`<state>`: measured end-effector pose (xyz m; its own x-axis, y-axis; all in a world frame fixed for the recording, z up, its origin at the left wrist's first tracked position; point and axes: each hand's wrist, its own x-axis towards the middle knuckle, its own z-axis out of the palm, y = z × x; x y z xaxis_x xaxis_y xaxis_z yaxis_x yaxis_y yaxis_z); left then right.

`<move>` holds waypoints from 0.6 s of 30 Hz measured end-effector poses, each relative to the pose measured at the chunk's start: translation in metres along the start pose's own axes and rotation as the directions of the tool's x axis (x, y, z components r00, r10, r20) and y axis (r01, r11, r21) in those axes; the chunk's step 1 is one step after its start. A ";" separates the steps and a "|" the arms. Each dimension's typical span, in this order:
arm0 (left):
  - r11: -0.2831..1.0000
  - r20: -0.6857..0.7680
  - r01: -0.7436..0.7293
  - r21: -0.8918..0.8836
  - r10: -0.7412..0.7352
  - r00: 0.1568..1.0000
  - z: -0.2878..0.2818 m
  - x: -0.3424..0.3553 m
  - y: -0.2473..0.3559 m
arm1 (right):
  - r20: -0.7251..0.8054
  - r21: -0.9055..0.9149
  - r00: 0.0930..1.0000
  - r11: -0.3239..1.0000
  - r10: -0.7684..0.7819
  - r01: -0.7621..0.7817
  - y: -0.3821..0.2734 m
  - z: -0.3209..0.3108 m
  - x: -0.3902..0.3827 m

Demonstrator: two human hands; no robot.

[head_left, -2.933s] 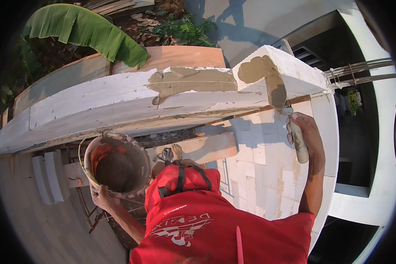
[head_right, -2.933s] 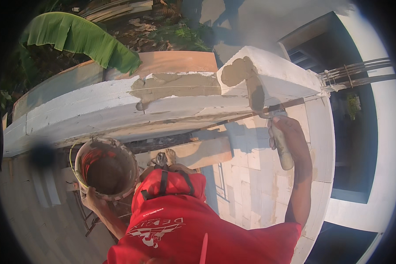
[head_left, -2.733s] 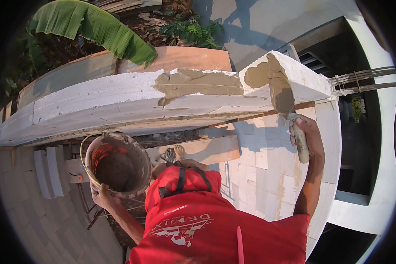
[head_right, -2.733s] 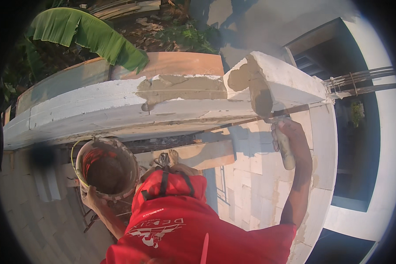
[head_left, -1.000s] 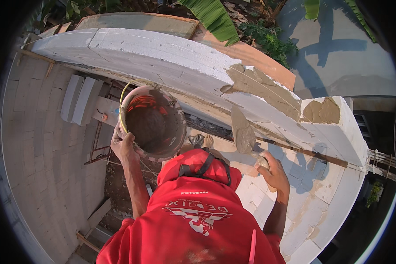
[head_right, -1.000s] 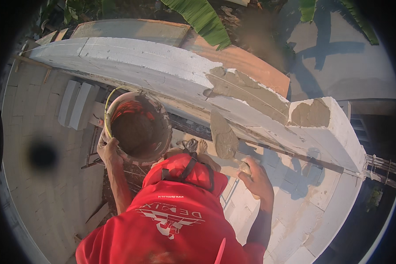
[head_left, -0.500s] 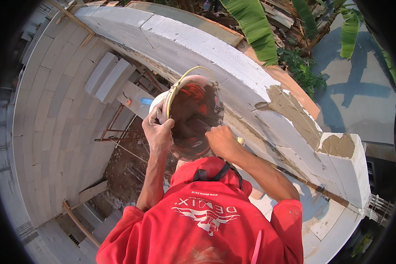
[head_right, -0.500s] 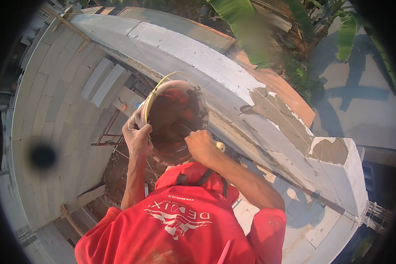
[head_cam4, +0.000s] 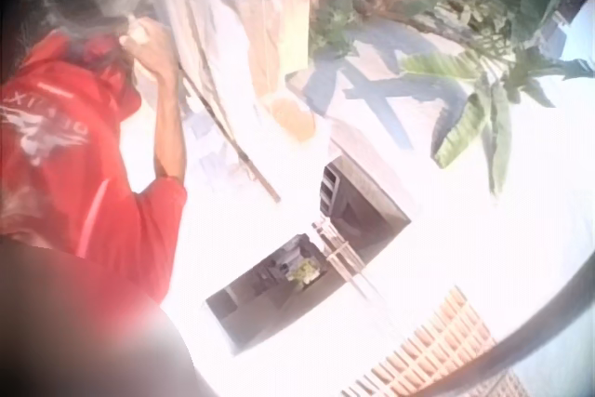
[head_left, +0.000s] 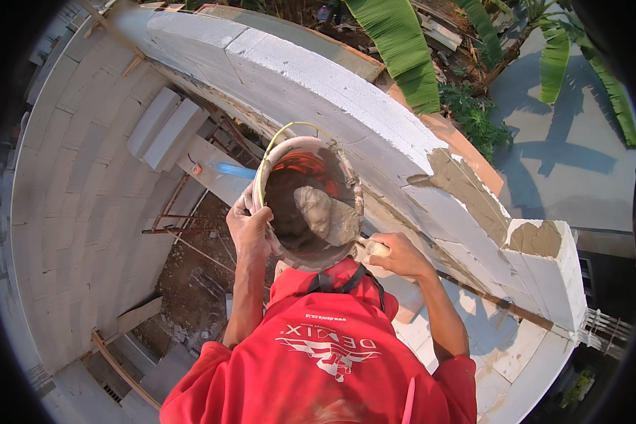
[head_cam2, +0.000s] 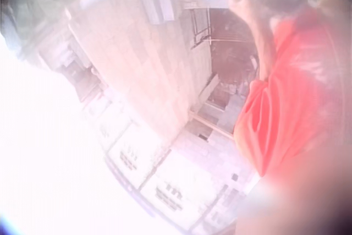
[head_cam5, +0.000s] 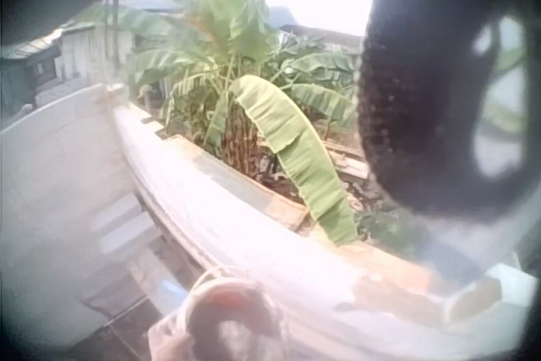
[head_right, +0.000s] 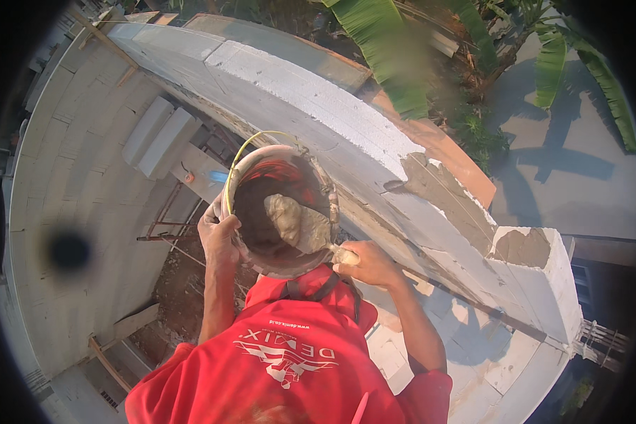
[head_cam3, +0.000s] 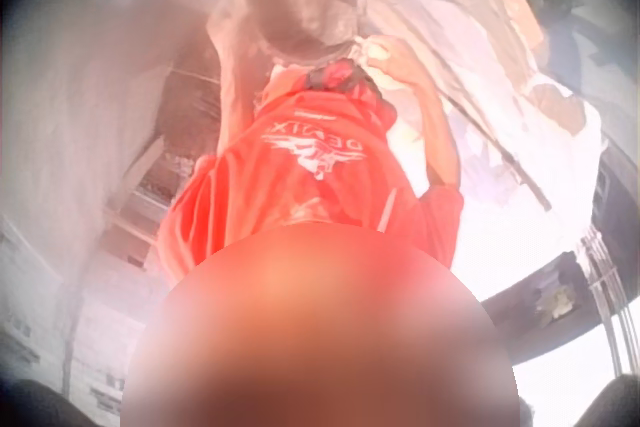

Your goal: The person scoops mortar from a bucket with a trowel and spreads it along a wall. The person then picks up a white brick, places it on the mortar, and taps it with a hammer to set it in place. The person repeats this process for additional bricks.

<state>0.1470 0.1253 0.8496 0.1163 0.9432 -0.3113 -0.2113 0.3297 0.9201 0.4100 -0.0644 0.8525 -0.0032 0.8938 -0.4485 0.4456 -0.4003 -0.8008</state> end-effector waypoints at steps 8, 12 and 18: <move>0.999 0.007 -0.032 -0.013 0.032 0.999 -0.010 0.015 -0.003 | -0.156 0.305 0.968 0.942 0.195 -0.140 -0.048 -0.081 -0.031; 0.999 -0.014 -0.034 -0.008 0.033 0.999 -0.016 0.020 0.001 | -0.578 -0.376 0.801 0.922 -0.153 -0.095 -0.058 -0.088 -0.007; 0.999 -0.075 -0.041 -0.005 0.041 0.996 -0.053 0.036 0.005 | -0.697 -0.582 0.707 0.669 -0.119 -0.462 -0.063 -0.071 0.028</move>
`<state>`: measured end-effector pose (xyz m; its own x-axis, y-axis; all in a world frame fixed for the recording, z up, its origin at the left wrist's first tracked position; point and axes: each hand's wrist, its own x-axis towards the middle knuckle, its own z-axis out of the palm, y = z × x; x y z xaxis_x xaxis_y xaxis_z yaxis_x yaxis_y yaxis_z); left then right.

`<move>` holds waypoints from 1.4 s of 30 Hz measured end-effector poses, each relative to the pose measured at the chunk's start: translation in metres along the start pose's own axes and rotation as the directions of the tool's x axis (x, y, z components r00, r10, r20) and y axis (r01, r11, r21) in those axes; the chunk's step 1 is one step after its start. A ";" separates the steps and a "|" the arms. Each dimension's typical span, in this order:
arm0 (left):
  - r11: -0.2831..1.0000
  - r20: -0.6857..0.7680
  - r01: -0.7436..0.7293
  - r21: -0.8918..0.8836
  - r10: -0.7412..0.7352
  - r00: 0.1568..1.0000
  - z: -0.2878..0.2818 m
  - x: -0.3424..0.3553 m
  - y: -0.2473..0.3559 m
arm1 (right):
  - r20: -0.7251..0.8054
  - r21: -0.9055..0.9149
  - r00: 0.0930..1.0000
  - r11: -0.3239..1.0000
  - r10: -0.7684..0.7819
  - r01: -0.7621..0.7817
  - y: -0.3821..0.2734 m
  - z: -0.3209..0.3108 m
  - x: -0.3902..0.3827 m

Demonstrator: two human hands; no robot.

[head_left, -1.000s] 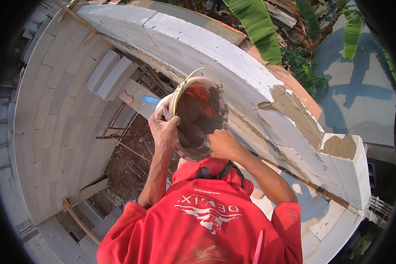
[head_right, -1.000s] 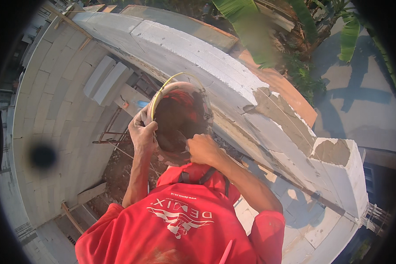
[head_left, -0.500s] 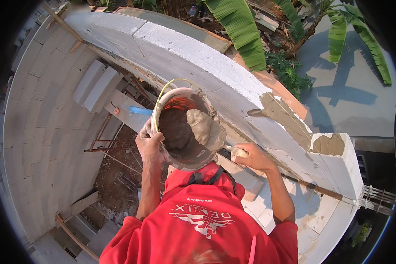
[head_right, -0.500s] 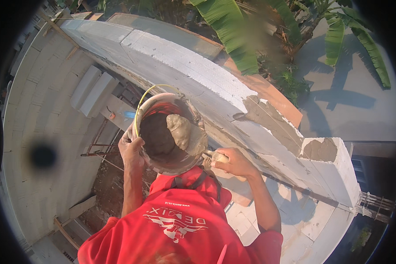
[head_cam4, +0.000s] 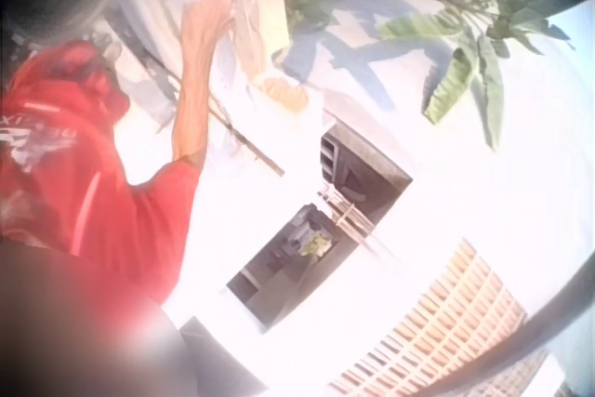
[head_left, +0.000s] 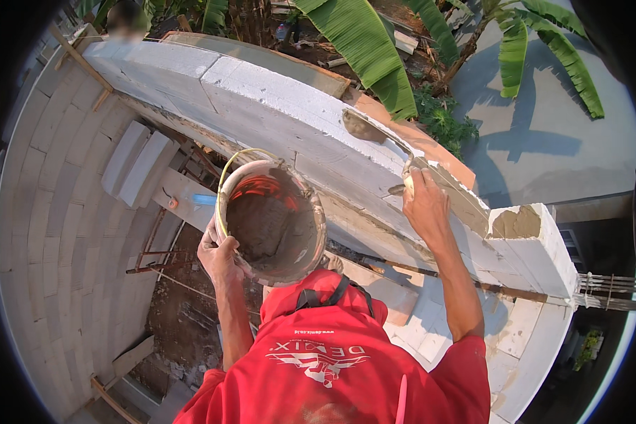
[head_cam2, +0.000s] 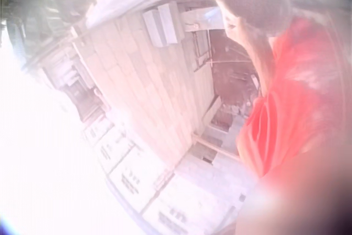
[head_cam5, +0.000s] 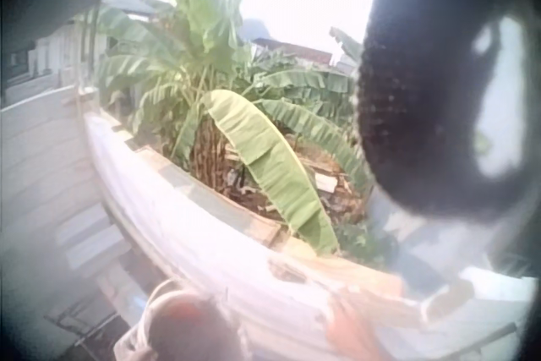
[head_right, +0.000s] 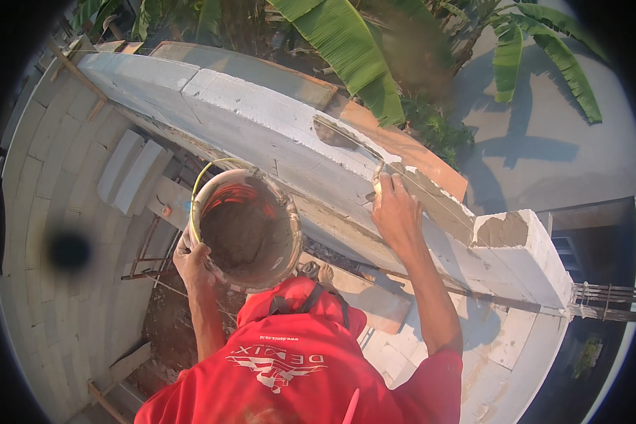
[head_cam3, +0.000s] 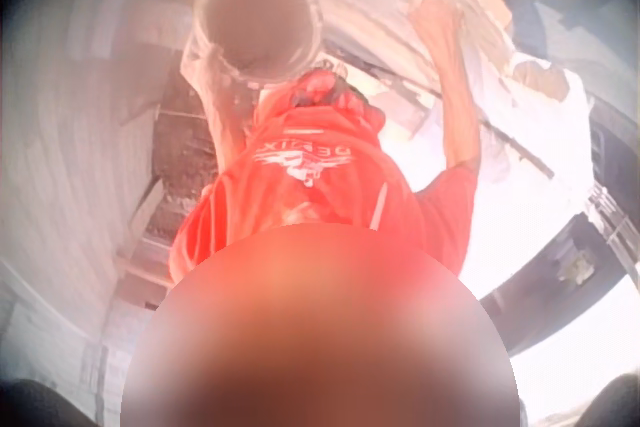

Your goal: The person scoops mortar from a bucket with a trowel and spreads it along a wall. The person then picks up a white brick, places it on the mortar, and taps it with a hammer to set it in place. The person repeats this process for additional bricks.

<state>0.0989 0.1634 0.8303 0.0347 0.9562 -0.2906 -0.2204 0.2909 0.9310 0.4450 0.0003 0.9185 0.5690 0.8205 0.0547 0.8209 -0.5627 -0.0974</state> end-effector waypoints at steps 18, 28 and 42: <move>0.989 -0.195 -0.092 0.114 0.114 0.974 -0.136 0.090 0.017 | -0.246 0.049 0.889 0.921 0.386 -0.386 -0.018 0.066 -0.071; 0.992 -0.214 -0.115 0.046 0.122 0.969 -0.190 0.155 0.020 | -0.113 0.340 0.782 0.764 0.612 -0.549 -0.081 0.163 -0.191; 0.981 -0.082 0.048 0.190 -0.033 0.996 -0.158 0.272 0.015 | 0.598 0.798 0.652 -0.275 0.466 -0.536 -0.118 0.096 -0.148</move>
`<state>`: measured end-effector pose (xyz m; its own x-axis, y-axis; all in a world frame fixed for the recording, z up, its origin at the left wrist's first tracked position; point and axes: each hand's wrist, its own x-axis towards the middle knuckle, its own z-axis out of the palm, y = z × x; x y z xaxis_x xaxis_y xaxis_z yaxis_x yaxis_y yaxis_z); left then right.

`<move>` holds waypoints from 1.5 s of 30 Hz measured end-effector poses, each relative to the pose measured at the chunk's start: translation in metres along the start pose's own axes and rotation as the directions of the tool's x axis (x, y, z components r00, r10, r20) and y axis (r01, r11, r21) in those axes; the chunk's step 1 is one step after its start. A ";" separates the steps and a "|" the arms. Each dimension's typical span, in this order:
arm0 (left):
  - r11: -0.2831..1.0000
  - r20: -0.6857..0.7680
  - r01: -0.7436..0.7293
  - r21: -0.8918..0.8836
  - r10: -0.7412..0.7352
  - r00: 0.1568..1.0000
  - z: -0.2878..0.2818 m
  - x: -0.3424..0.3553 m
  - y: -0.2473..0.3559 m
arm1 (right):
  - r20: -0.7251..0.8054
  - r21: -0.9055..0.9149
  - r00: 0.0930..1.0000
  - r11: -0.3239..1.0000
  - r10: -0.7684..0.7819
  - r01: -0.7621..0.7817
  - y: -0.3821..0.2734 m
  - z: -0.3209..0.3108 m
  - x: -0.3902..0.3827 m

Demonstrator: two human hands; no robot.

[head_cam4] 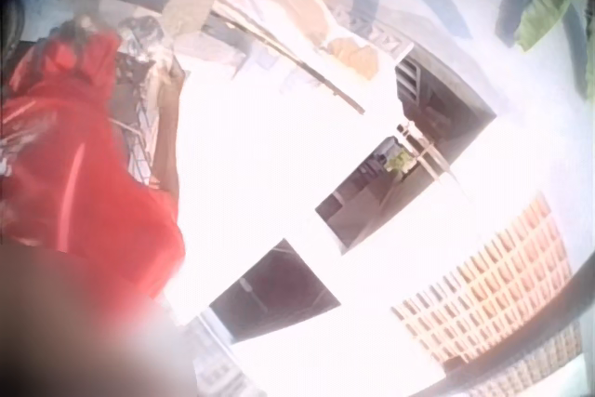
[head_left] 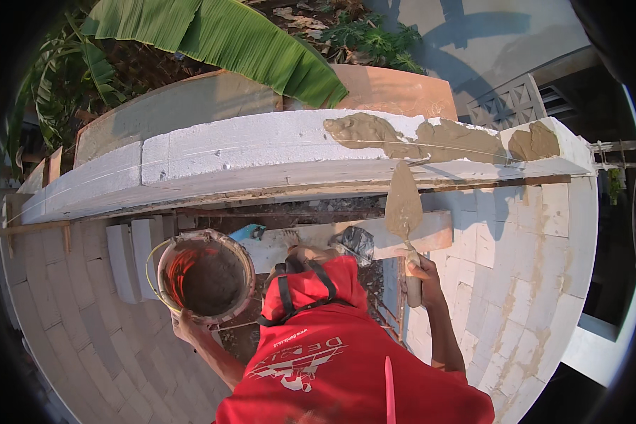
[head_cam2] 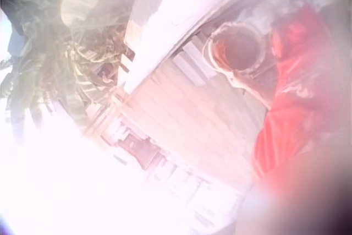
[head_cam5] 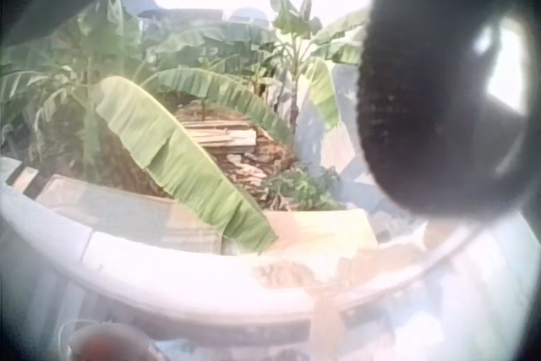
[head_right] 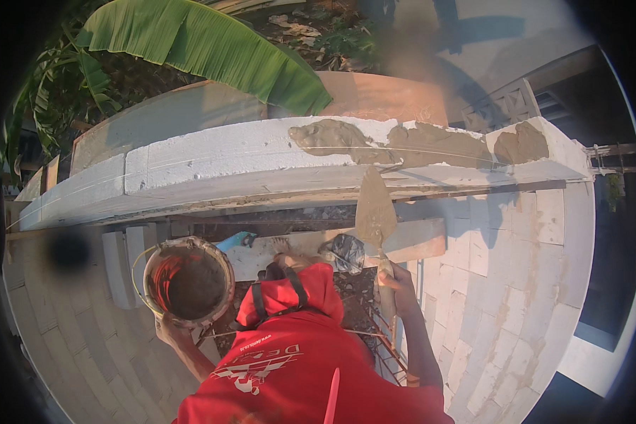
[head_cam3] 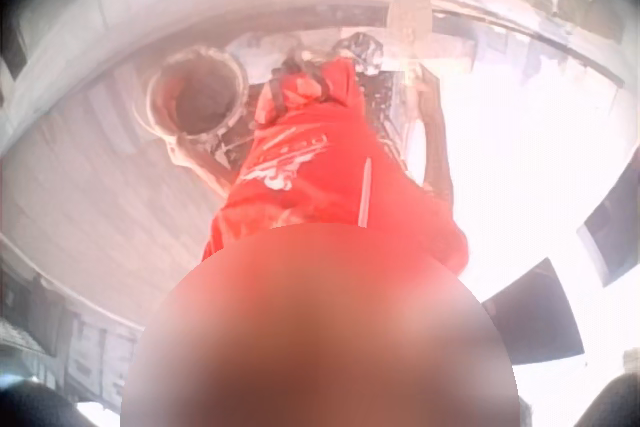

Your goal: The person scoops mortar from a bucket with a trowel and spreads it along a wall. The person then picks up a white brick, places it on the mortar, and taps it with a hammer to set it in place. The person repeats this process for additional bricks.

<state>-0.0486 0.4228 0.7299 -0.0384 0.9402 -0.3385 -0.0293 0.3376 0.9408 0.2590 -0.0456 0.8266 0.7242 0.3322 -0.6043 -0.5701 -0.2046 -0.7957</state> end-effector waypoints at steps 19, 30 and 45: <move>0.799 -0.040 0.276 0.534 -0.302 0.952 -0.048 0.153 -0.077 | -0.127 -0.125 0.990 0.989 0.066 -0.081 -0.162 0.140 0.002; 0.795 0.035 0.360 0.488 -0.430 0.902 -0.084 0.195 -0.104 | 0.001 -0.713 0.983 0.689 -0.186 0.131 -0.181 0.229 0.021; 0.795 -0.059 0.438 0.419 -0.458 0.887 -0.061 0.217 -0.131 | -0.134 -0.987 0.899 -0.021 -0.418 -0.156 -0.192 0.112 -0.004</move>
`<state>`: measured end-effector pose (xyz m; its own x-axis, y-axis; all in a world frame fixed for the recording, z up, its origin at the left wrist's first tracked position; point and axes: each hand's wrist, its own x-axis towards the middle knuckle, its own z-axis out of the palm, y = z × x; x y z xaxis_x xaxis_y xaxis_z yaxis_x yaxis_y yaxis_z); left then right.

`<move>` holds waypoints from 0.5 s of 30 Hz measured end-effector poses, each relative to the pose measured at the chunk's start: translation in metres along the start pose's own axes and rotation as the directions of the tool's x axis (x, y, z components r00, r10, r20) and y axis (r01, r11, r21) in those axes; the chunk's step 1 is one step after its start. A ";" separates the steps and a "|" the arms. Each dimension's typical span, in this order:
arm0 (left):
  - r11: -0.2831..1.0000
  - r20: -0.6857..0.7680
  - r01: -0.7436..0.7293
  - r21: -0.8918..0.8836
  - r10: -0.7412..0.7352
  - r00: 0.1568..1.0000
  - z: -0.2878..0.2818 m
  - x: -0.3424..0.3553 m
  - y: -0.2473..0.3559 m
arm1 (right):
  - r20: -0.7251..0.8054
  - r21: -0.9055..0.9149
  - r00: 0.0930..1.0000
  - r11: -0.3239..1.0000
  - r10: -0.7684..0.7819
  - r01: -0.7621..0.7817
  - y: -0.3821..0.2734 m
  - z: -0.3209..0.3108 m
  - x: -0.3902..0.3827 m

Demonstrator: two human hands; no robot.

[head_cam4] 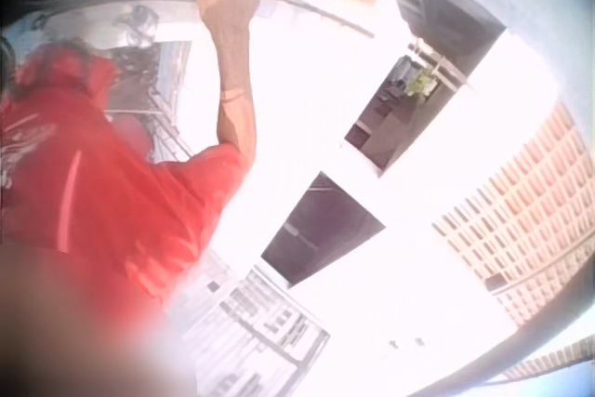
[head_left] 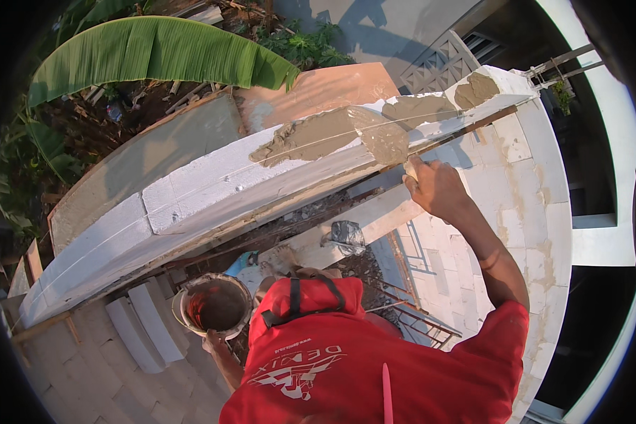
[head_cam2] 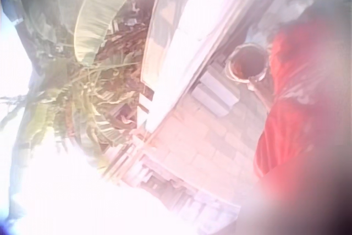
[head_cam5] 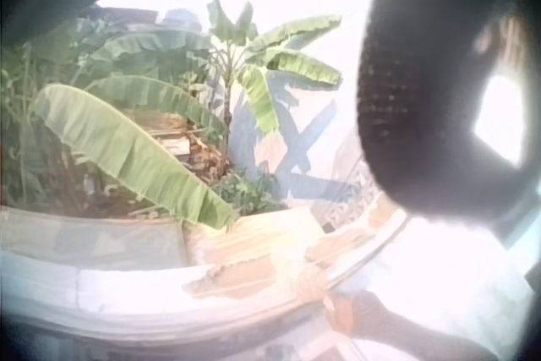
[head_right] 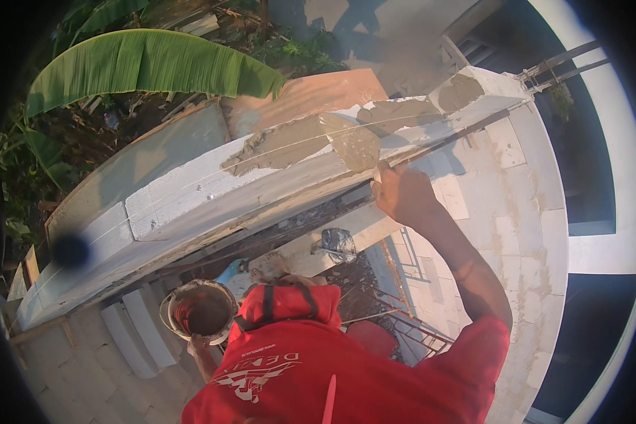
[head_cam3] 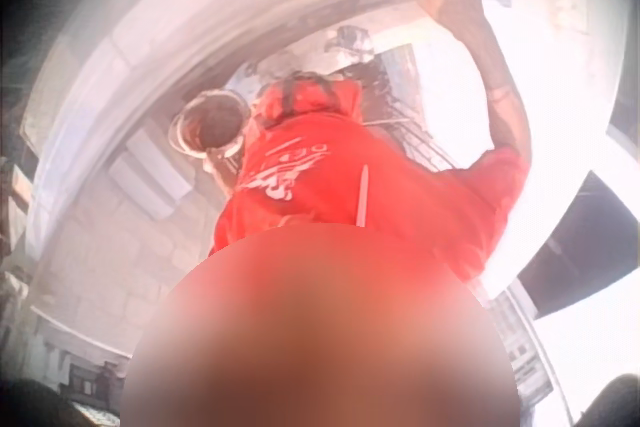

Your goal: The person scoops mortar from a bucket with a trowel and spreads it along a wall. The person then picks up a white brick, places it on the mortar, and taps it with a hammer to set it in place. The person repeats this process for additional bricks.

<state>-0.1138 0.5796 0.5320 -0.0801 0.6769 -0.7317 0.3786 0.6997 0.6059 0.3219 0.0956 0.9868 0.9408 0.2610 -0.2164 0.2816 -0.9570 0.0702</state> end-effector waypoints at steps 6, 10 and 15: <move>0.997 0.008 0.006 -0.075 -0.006 1.000 0.006 0.003 -0.008 | -0.014 0.248 0.994 0.964 0.105 -0.098 0.076 0.017 0.019; 0.994 0.016 0.028 -0.107 -0.027 1.000 -0.003 0.001 -0.015 | 0.220 0.737 0.958 0.612 0.182 -0.286 0.082 0.015 0.025; 0.993 0.021 0.003 -0.119 -0.001 1.000 -0.009 0.003 -0.025 | 0.443 0.833 0.887 0.306 0.131 -0.462 0.060 0.002 0.025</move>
<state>-0.1321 0.5656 0.5175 -0.0606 0.6714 -0.7386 0.2661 0.7241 0.6363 0.3618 0.0441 0.9833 0.7874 0.0494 -0.6145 -0.5056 -0.5187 -0.6895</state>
